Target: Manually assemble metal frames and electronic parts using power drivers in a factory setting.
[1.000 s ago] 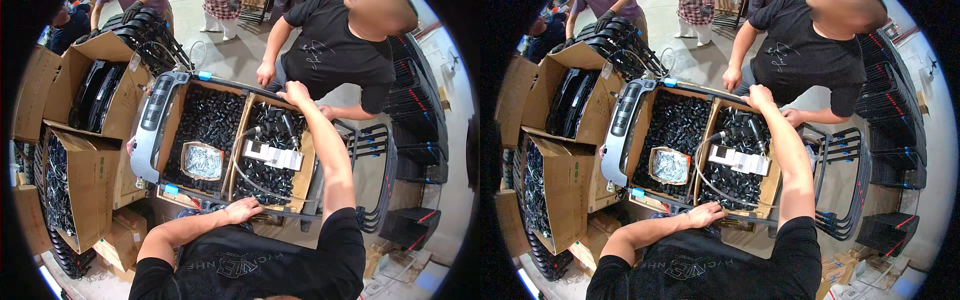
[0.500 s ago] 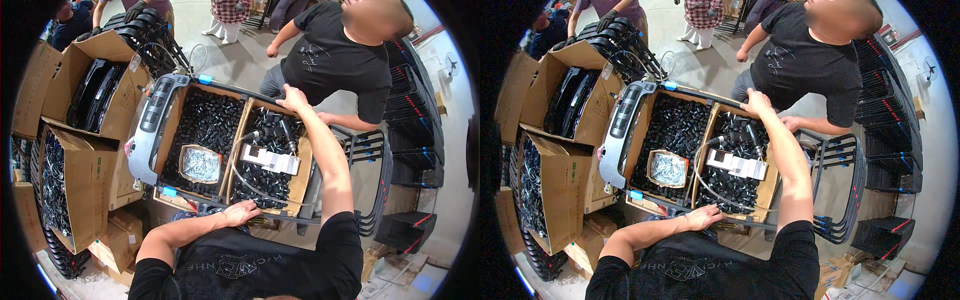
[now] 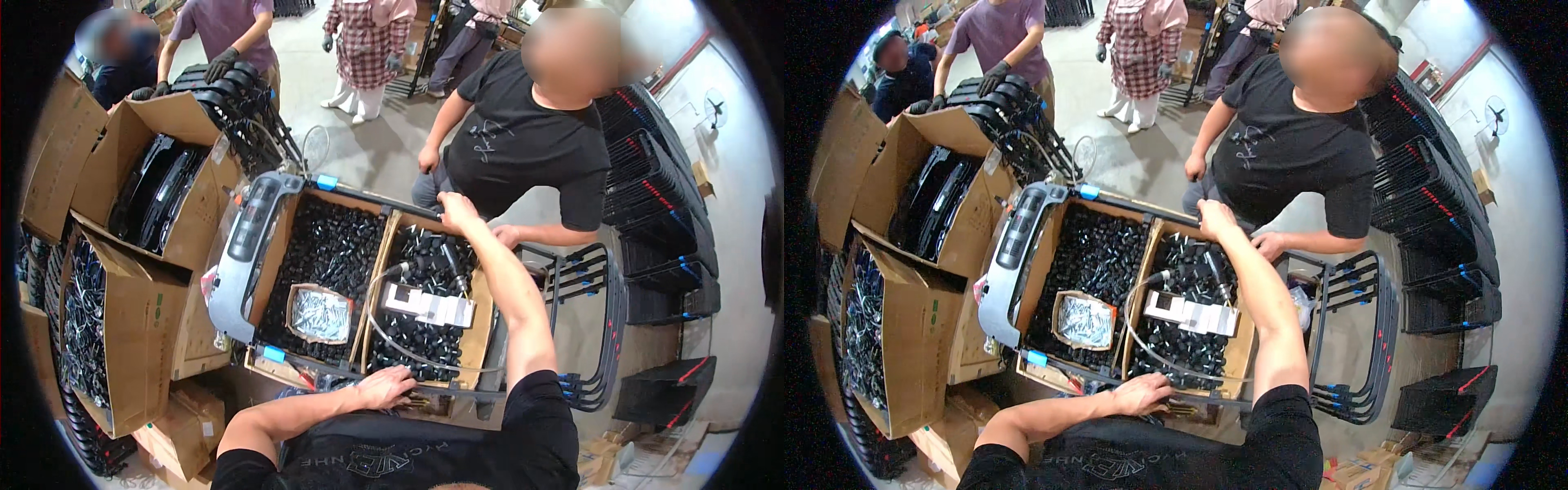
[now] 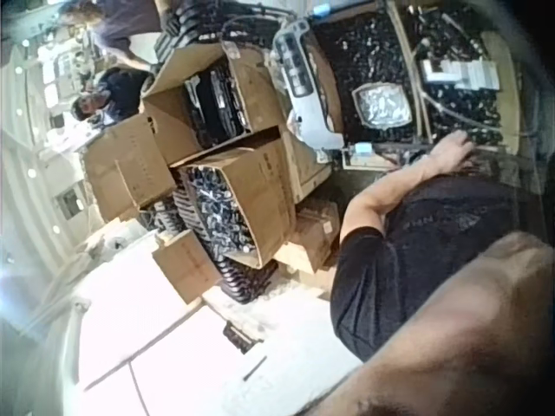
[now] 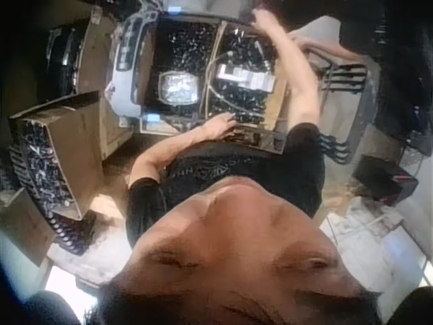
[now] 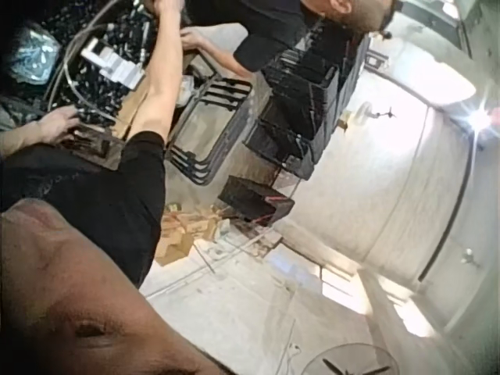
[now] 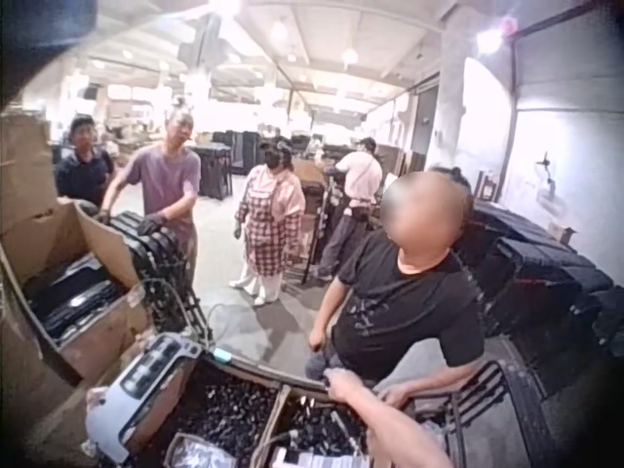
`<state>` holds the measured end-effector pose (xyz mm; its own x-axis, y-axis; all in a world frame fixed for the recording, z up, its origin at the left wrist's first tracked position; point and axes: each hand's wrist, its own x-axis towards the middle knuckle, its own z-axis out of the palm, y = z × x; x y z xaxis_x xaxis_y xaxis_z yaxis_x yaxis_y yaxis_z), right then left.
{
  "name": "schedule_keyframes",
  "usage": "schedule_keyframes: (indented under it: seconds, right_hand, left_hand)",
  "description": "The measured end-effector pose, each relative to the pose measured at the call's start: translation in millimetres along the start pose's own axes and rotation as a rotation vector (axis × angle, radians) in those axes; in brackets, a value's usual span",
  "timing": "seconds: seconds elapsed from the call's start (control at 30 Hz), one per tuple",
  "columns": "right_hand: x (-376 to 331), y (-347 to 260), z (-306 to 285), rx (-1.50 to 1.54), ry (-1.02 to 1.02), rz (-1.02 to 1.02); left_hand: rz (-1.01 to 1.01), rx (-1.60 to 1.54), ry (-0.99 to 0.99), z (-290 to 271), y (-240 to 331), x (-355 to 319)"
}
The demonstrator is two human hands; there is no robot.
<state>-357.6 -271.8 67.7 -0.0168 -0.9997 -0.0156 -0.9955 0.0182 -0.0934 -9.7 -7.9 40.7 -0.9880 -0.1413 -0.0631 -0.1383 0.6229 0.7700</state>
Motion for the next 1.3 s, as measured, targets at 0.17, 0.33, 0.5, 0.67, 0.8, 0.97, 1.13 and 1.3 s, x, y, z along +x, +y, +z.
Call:
schedule_keyframes:
  seconds: [0.17,0.33,0.5,0.67,0.8,0.97,1.13,1.3]
  right_hand:
    - [1.9,-21.4,-6.5,0.023,-0.143,0.195]
    - [-1.0,-8.9,6.0,0.023,0.077,-0.053]
    - [-3.4,-11.6,-4.0,-0.002,-0.044,0.103]
    - [-3.9,-23.5,-16.5,0.015,-0.078,0.108]
    - [-4.2,-15.2,-13.2,-0.012,-0.084,0.067]
    - [-9.2,-17.1,-12.6,0.006,-0.017,0.062]
    - [-1.5,-22.9,-14.6,0.020,-0.179,0.147]
    - [-2.5,-11.3,-7.5,-0.015,-0.020,0.100]
  left_hand:
    - [0.185,-0.012,-0.010,-5.9,-1.2,-0.7]
    - [0.109,0.009,-0.028,5.7,-2.2,0.7]
    - [0.094,-0.031,0.041,-12.8,21.0,0.6]
    - [0.157,0.002,-0.013,-4.9,12.4,-1.3]
    - [0.024,0.015,-0.019,-6.1,19.6,0.2]
    - [0.152,0.024,0.010,4.8,13.1,-2.5]
    - [0.220,0.072,0.001,20.9,5.7,-3.9]
    - [0.148,0.113,0.038,0.5,23.1,2.1]
